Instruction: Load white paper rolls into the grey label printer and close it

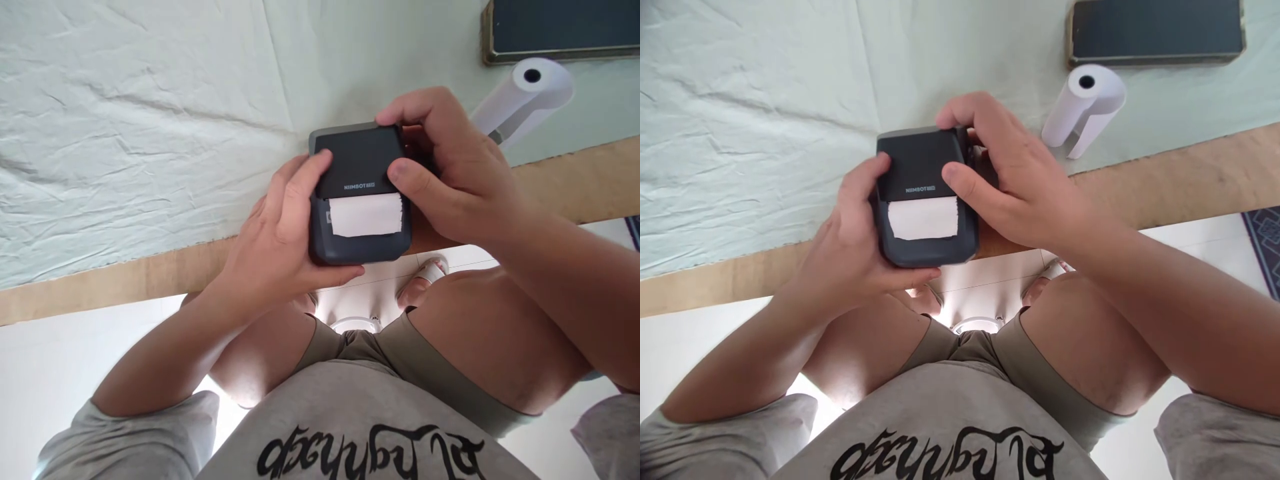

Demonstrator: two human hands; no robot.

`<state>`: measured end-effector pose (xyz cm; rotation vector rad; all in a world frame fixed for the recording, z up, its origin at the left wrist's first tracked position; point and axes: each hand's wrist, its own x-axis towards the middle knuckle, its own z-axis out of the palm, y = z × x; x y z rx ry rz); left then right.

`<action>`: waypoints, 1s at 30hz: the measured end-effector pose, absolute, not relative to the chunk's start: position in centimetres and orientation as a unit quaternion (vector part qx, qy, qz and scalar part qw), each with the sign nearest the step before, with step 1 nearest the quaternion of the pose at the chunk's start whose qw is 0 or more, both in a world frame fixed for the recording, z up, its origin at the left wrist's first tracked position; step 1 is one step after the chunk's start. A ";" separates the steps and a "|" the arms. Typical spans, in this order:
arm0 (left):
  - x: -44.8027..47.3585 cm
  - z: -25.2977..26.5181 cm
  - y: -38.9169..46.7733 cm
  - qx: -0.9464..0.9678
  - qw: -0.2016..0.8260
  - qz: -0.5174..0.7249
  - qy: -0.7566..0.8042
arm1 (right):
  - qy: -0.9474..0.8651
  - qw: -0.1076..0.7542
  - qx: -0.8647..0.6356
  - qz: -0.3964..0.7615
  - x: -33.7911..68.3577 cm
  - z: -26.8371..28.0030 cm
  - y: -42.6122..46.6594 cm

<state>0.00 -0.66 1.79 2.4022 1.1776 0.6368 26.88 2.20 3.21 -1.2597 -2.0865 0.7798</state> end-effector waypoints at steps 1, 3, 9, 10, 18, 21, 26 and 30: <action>-0.2 1.8 -0.8 0.853 0.203 0.218 0.429 | -0.784 0.287 -0.474 0.278 26.9 3.2 2.0; -0.7 1.9 -1.1 0.849 0.208 0.197 0.443 | -0.790 0.282 -0.478 0.260 27.3 3.2 1.6; -0.9 2.4 -1.8 0.841 0.205 0.162 0.474 | -0.791 0.255 -0.496 0.251 27.8 2.8 1.1; -0.9 2.5 -1.9 0.841 0.203 0.165 0.475 | -0.786 0.255 -0.503 0.255 27.7 2.8 1.0; -0.9 2.7 -1.2 0.842 0.189 0.197 0.466 | -0.753 0.258 -0.505 0.335 27.0 3.5 0.9; -1.0 2.9 -0.8 0.845 0.186 0.203 0.458 | -0.783 0.249 -0.489 0.292 27.3 3.2 1.2; -0.8 2.8 -0.6 0.852 0.188 0.207 0.442 | -0.797 0.249 -0.474 0.279 27.7 2.6 1.3; -0.9 2.4 -0.9 0.854 0.177 0.193 0.449 | -0.796 0.259 -0.469 0.281 27.9 2.4 1.3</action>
